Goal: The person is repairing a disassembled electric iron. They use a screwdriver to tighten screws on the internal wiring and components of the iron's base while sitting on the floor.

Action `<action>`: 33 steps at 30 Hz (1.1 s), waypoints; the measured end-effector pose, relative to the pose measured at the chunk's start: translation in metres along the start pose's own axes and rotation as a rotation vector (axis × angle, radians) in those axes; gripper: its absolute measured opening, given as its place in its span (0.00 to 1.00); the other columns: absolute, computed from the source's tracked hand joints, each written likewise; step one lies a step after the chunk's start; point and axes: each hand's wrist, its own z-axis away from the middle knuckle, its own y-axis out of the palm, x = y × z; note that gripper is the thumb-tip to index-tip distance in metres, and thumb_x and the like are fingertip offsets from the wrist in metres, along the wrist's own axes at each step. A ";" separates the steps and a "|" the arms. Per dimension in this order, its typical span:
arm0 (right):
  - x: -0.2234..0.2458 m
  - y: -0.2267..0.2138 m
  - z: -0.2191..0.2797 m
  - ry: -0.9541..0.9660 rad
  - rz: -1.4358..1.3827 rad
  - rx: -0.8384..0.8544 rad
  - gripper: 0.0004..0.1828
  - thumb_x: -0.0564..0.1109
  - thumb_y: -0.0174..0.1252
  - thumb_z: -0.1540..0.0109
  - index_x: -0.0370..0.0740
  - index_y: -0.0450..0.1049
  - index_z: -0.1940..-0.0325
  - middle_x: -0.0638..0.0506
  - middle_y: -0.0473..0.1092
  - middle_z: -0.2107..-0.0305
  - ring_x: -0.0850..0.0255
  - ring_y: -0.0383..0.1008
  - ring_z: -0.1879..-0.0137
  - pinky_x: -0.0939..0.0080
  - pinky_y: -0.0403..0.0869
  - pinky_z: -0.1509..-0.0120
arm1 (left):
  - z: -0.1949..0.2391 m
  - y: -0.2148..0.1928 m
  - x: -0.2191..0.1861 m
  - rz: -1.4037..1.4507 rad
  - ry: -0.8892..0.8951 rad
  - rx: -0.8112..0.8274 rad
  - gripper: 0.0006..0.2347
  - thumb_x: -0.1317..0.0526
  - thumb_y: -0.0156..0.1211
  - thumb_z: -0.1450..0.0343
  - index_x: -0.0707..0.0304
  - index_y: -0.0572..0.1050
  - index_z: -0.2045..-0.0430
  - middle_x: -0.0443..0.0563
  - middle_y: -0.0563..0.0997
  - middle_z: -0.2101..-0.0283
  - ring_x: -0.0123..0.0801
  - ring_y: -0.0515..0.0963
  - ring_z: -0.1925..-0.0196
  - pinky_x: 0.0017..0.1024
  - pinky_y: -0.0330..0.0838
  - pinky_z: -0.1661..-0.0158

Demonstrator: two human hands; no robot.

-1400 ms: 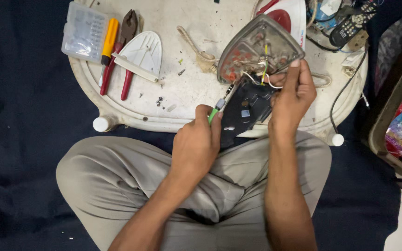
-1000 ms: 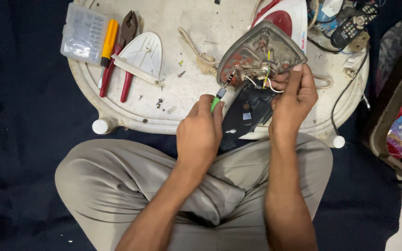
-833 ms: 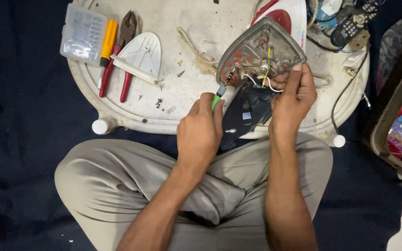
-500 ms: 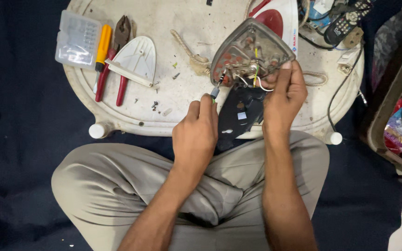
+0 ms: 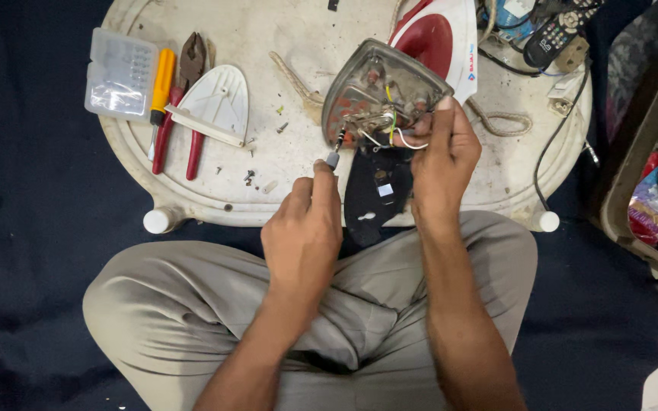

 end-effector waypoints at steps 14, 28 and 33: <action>0.002 -0.025 -0.003 0.398 0.205 -0.112 0.12 0.48 0.50 0.29 0.38 0.72 0.60 0.55 0.70 0.73 0.59 0.85 0.62 0.72 0.54 0.80 | -0.020 0.008 0.012 -0.041 -0.074 0.012 0.09 0.64 0.61 0.27 0.58 0.78 0.53 0.53 0.77 0.66 0.46 0.80 0.66 0.42 0.74 0.71; 0.036 0.019 0.047 -0.269 0.814 -0.115 0.26 0.44 0.57 0.30 0.34 0.59 0.32 0.43 0.71 0.48 0.61 0.81 0.58 0.69 0.77 0.57 | -0.041 0.006 0.022 0.015 0.093 0.057 0.11 0.68 0.56 0.31 0.60 0.78 0.57 0.56 0.76 0.59 0.47 0.79 0.59 0.40 0.76 0.62; 0.031 0.033 0.055 -0.535 1.143 0.088 0.20 0.40 0.65 0.31 0.43 0.73 0.34 0.48 0.67 0.40 0.50 0.68 0.36 0.52 0.70 0.31 | -0.043 0.005 0.012 -0.068 0.149 0.086 0.09 0.67 0.57 0.31 0.65 0.76 0.59 0.57 0.74 0.58 0.46 0.79 0.58 0.37 0.76 0.62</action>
